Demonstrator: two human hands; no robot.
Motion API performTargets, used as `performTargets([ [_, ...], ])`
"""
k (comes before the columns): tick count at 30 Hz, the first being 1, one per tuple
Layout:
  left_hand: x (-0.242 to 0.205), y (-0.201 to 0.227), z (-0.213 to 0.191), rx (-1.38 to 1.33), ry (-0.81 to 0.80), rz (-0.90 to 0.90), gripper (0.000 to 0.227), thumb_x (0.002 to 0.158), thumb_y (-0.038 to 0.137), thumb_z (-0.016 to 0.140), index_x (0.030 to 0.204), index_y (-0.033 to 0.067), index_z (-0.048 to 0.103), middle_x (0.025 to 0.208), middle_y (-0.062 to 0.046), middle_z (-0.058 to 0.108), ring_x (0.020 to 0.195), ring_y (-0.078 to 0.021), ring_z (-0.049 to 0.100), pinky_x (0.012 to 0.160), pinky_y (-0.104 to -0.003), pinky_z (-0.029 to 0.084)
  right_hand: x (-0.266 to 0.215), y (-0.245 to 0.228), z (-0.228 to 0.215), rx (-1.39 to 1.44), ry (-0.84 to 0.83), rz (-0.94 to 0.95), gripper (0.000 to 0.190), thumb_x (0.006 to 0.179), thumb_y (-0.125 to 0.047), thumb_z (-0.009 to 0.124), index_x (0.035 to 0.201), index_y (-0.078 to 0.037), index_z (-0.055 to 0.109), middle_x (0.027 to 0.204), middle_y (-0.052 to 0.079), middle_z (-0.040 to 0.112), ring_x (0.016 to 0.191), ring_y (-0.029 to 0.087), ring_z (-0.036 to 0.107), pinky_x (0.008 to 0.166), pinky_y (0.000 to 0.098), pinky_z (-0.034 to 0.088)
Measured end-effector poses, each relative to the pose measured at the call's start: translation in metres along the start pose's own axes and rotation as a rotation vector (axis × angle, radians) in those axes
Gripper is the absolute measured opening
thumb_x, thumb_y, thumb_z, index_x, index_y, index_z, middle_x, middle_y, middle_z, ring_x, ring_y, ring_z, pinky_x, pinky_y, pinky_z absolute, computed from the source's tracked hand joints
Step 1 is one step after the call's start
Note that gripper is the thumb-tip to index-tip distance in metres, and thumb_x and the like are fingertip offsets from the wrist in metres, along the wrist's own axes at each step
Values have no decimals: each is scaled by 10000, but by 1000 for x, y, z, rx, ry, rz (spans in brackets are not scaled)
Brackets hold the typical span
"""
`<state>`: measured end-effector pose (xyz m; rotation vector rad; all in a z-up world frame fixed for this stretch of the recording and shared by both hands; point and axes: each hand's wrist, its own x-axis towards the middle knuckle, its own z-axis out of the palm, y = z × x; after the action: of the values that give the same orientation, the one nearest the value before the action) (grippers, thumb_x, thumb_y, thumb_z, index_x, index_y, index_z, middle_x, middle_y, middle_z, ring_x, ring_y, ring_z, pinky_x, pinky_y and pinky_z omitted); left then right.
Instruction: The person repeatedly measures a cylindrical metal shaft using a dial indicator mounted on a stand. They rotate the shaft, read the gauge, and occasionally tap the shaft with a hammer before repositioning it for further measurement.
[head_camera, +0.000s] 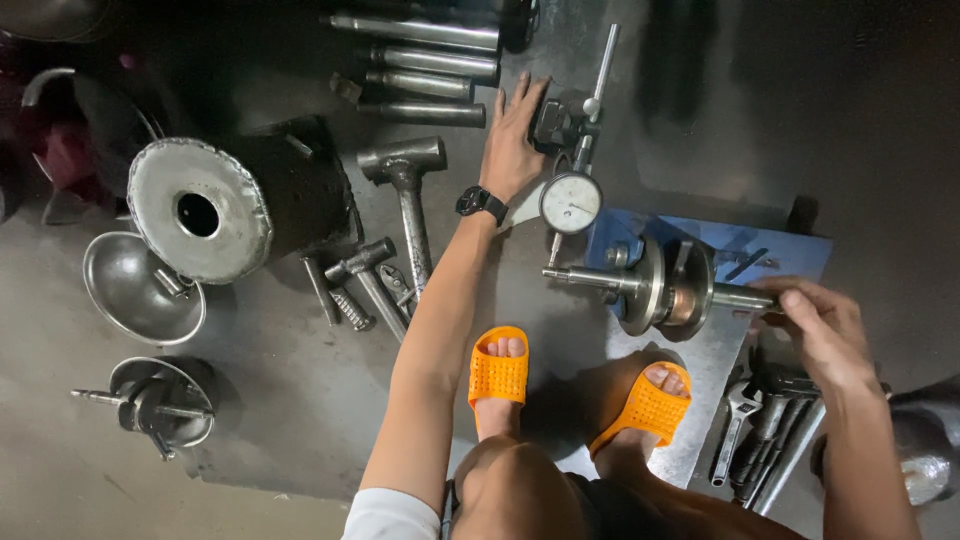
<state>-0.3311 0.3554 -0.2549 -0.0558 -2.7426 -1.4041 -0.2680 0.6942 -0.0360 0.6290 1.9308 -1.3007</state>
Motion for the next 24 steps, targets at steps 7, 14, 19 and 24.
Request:
performTargets([
  [7,-1,0,-1,-8,-2,16,827,724,17,740,1393,105,263,1413,-163,394,1396,-262,222,1167,-539,75,6,12,-7,-202,64,85,131,923,-33,505,979,32,604,886,189,659,807,285,633,817,389,474],
  [14,-18,26,-19,-3,-55,-6,1200,635,254,943,1439,63,74,1491,-192,199,1418,-319,140,1154,-578,106,9,19,-15,-248,54,5,369,725,34,658,1081,-47,610,1028,114,620,828,214,548,768,332,435],
  [19,-88,67,-38,-76,157,-53,556,855,100,647,1307,59,326,1243,-140,412,1143,-258,427,986,-391,359,2,1,-3,-133,55,108,248,856,-13,464,1087,-40,550,1076,135,602,1011,281,592,953,450,413],
  [24,-151,115,-49,-120,176,-122,176,863,57,545,1038,39,540,958,-109,602,846,-226,578,754,-318,472,6,4,-5,-240,132,181,174,922,-143,541,964,-9,642,838,165,682,877,279,642,972,478,368],
])
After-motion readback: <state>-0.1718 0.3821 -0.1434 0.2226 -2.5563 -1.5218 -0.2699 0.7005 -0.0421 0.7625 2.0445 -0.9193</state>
